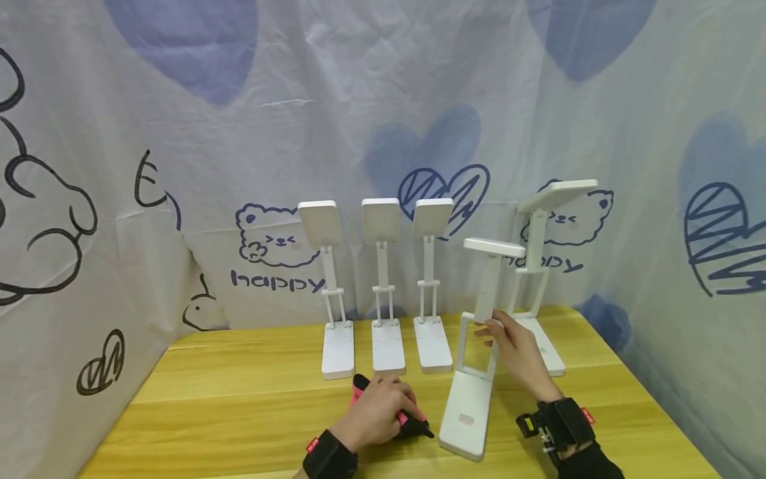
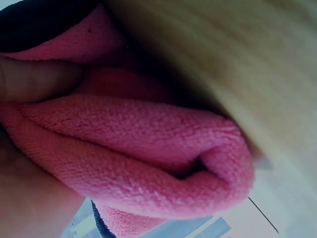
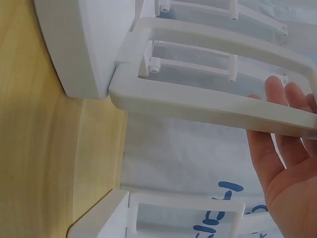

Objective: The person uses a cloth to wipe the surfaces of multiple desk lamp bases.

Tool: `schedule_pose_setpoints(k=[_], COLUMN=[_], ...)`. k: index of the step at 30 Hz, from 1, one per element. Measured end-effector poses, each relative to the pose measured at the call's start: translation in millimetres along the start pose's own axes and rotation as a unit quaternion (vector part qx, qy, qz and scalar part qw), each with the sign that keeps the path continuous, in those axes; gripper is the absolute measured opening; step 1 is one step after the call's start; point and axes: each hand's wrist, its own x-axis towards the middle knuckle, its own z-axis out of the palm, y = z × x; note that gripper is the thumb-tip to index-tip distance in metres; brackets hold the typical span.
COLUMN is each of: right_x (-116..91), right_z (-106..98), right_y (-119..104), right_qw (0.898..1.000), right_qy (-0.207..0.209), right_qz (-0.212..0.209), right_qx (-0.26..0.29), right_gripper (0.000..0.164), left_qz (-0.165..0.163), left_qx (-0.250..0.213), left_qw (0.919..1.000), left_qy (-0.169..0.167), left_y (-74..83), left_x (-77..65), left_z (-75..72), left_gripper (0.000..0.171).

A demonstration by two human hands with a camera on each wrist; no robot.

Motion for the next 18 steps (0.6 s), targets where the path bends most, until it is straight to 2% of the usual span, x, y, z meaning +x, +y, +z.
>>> schedule_pose_setpoints(k=[6,13,18], right_x=[-1,-11,-18], right_z=[-2,-7,-8], right_y=[-1,-2,2], right_qw=[1.000,0.997,0.996], right_qy=[0.000,-0.001,0.001], right_qz=[0.005,0.038,0.039], right_qx=[-0.020,-0.065,-0.086], right_gripper=[0.029,0.048,0.029], left_qz=[-0.005,-0.005,-0.011], left_qx=[-0.001,-0.003,-0.005], left_qw=[1.0000,1.0000,0.9999], left_qy=[-0.001,-0.004,-0.008], left_y=[-1.6,-2.5,-2.2], left_x=[-0.4,0.1,-0.2], left_z=[-0.7,0.7,-0.2], left_gripper=[0.049,0.048,0.049])
